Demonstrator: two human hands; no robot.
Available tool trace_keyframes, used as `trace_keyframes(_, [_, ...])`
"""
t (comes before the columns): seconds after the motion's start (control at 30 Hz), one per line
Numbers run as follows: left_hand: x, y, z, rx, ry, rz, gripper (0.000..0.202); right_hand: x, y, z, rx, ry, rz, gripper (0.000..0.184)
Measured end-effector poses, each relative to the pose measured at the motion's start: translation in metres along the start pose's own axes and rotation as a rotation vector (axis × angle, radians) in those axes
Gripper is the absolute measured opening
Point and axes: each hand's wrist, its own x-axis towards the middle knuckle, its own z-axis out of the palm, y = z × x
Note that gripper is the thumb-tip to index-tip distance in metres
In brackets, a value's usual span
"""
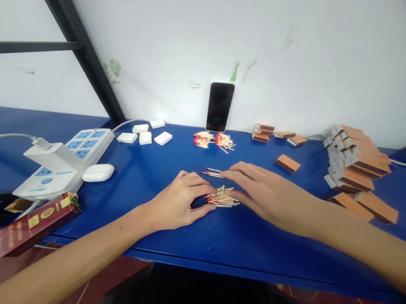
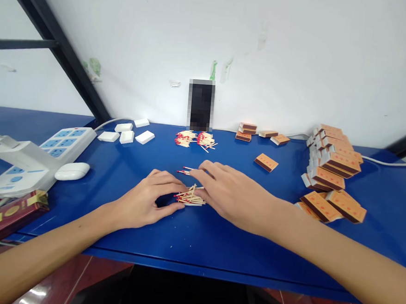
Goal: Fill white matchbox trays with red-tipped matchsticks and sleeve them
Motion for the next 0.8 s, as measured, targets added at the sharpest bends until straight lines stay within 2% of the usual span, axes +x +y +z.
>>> trace_keyframes(0.1, [-0.002,0.000,-0.001,0.018,-0.014,0.018,0.025,-0.004,0.007,0.008,0.235,-0.006,-0.013,0.043])
trace_keyframes(0.17, [-0.003,0.000,-0.001,0.038,-0.023,0.024,0.027,-0.006,0.009,0.017,0.335,0.002,-0.022,0.040])
trace_keyframes(0.27, [-0.003,0.001,-0.001,0.063,-0.040,0.016,0.030,-0.009,0.008,0.032,0.399,0.090,-0.003,0.032])
trace_keyframes(0.5, [-0.002,0.003,-0.006,0.038,-0.082,0.007,0.035,-0.015,0.005,0.051,0.306,0.366,-0.083,0.023])
trace_keyframes(0.67, [0.004,0.000,-0.007,-0.114,-0.097,-0.037,0.031,-0.015,0.004,0.054,0.261,0.424,-0.130,0.020])
trace_keyframes(0.8, [0.008,0.000,-0.005,-0.245,-0.005,-0.094,0.022,-0.014,-0.002,0.052,0.179,0.394,-0.132,0.022])
